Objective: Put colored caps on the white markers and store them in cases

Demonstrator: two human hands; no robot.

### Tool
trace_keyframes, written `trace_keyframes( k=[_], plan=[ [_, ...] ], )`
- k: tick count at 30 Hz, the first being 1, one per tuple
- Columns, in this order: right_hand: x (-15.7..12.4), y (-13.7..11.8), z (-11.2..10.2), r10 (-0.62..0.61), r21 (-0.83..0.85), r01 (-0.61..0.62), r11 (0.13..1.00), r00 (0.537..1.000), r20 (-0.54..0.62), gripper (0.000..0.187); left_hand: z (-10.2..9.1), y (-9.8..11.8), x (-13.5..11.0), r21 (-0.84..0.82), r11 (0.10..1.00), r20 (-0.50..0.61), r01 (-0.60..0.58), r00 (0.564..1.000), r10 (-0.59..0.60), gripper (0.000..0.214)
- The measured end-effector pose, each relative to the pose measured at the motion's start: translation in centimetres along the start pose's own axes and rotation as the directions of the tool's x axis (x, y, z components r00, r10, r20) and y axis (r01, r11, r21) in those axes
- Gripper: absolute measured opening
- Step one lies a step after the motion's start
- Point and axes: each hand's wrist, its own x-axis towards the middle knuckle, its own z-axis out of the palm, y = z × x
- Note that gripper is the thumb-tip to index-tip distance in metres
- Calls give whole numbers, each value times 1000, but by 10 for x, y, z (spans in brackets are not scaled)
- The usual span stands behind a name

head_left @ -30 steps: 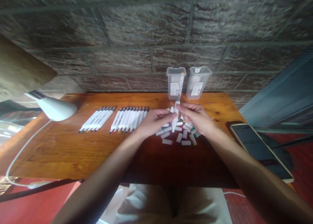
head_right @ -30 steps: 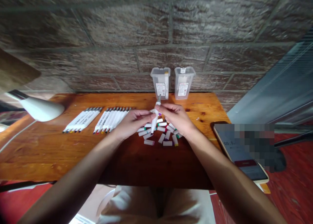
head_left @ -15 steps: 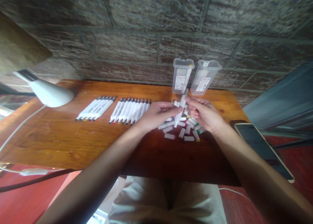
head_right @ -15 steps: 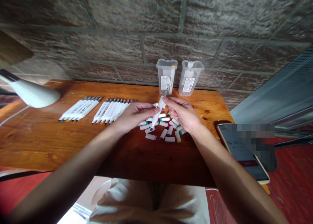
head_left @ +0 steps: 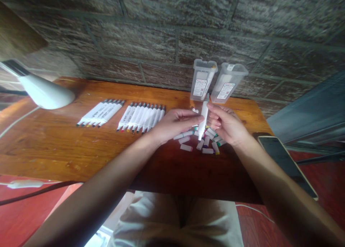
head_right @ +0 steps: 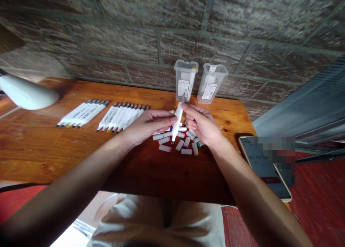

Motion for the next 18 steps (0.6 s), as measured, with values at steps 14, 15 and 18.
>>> trace_keyframes(
  k=[14,15,18],
  plan=[
    [-3,-4,3,-35,-25,37,999,998,50,36,-1,0,-1,27,999,6,21,1000,-21,30],
    [-3,-4,3,-38,-27,40,999,998,53,35,-1,0,-1,26,999,10,18,1000,-18,30],
    [-3,-5,5,-50,-27,52,998,997,52,29,-1,-2,-1,22,1000,20,-2,1000,1,27]
  ],
)
